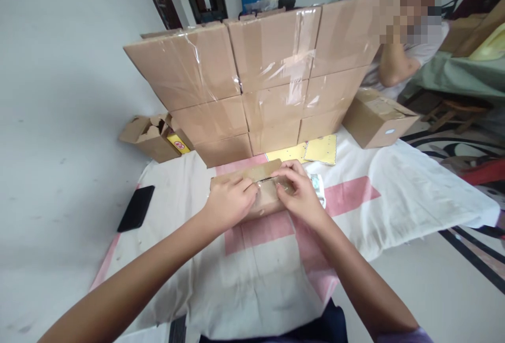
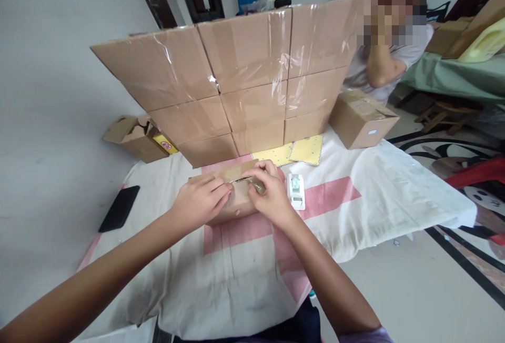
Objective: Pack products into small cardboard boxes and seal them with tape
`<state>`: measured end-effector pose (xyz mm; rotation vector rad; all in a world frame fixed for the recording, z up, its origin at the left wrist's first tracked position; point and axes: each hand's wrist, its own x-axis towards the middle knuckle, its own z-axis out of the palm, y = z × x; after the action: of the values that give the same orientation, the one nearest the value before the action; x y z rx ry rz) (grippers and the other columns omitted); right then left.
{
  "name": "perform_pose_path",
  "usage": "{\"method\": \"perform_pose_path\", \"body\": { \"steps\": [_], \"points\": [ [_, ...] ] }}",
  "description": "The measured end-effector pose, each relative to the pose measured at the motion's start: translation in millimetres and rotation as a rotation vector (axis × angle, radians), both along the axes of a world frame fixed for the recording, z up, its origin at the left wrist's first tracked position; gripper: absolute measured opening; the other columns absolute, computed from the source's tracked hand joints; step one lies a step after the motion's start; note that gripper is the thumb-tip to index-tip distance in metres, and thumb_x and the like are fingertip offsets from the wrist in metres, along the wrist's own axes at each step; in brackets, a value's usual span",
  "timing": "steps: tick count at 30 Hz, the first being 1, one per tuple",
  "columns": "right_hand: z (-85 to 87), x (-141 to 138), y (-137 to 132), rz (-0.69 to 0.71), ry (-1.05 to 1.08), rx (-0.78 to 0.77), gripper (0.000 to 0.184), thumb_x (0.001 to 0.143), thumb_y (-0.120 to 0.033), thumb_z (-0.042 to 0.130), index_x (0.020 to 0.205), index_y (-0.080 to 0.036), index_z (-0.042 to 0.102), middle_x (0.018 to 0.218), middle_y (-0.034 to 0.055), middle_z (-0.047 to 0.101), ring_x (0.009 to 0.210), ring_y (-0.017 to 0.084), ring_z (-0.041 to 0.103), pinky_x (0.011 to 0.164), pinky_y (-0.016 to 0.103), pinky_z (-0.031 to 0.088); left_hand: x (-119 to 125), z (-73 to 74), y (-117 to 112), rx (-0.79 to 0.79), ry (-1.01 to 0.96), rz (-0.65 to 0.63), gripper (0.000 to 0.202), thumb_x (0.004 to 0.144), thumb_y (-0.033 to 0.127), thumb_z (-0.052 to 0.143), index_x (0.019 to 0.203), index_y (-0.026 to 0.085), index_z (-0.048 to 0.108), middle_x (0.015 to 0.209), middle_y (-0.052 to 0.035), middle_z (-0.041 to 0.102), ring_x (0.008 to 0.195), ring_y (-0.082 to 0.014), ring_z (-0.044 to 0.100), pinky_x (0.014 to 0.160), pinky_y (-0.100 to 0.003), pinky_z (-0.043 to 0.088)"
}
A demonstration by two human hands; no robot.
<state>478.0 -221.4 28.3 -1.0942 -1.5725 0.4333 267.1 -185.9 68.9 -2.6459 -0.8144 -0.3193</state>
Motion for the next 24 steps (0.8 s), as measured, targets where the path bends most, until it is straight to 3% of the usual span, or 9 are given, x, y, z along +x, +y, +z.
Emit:
{"method": "perform_pose_path", "body": {
  "steps": [6, 12, 17, 21, 24],
  "points": [
    [-7.8, -5.0, -2.0, -0.032, 0.063, 0.071, 0.029, 0.085, -0.008, 0.048, 0.096, -0.025, 0.07, 0.101, 0.0056, 0.052, 0.095, 0.021, 0.058, 0.076, 0.034, 0.051, -9.3, -11.6, -14.3, -0.031, 0.009, -0.004, 0.039, 0.099, 0.049, 0.051, 0.119, 0.018, 0.066, 0.097, -0.0083, 0.072, 0.084, -0.0223, 0.066, 0.052, -0.033, 0.037],
    [-15.8, -6.7, -1.9, -0.044, 0.136, 0.19, 0.027, 0.087, -0.008, 0.049, 0.09, -0.024, 0.07, 0.099, 0.0043, 0.052, 0.092, 0.019, 0.057, 0.079, 0.033, 0.048, -7.9, -16.0, -17.6, 0.023, -0.004, 0.012, 0.031, 0.096, 0.04, 0.059, 0.112, 0.016, 0.068, 0.096, -0.0065, 0.071, 0.082, -0.0216, 0.066, 0.057, -0.035, 0.043],
    [-19.0, -6.2, -3.6, -0.038, 0.16, 0.198, 0.025, 0.087, -0.009, 0.051, 0.092, -0.024, 0.07, 0.103, 0.0056, 0.054, 0.097, 0.021, 0.059, 0.081, 0.033, 0.049, -1.1, -19.8, -18.0, 0.09, -0.085, 0.091, 0.054, 0.083, 0.045, 0.076, 0.125, 0.012, 0.065, 0.102, -0.0078, 0.072, 0.087, -0.0248, 0.067, 0.072, -0.039, 0.048],
    [-28.6, 2.5, -2.6, -0.085, 0.118, 0.198, 0.025, 0.085, -0.016, 0.058, 0.106, -0.026, 0.069, 0.118, 0.0081, 0.055, 0.117, 0.026, 0.055, 0.102, 0.043, 0.045, 0.0, -27.3, -19.4, 0.121, -0.083, 0.053, 0.042, 0.087, 0.038, 0.074, 0.121, 0.013, 0.069, 0.098, -0.0061, 0.073, 0.088, -0.0235, 0.068, 0.071, -0.038, 0.046],
    [-42.0, 15.3, 1.7, 0.011, 0.109, 0.082, 0.059, 0.082, -0.029, 0.07, 0.139, -0.028, 0.055, 0.146, 0.0106, 0.045, 0.143, 0.032, 0.036, 0.121, 0.051, 0.026, -1.5, -35.1, -21.1, 0.154, -0.1, 0.018, 0.03, 0.092, 0.034, 0.067, 0.115, 0.014, 0.071, 0.095, -0.0062, 0.073, 0.086, -0.023, 0.069, 0.07, -0.038, 0.044]
  ]
}}
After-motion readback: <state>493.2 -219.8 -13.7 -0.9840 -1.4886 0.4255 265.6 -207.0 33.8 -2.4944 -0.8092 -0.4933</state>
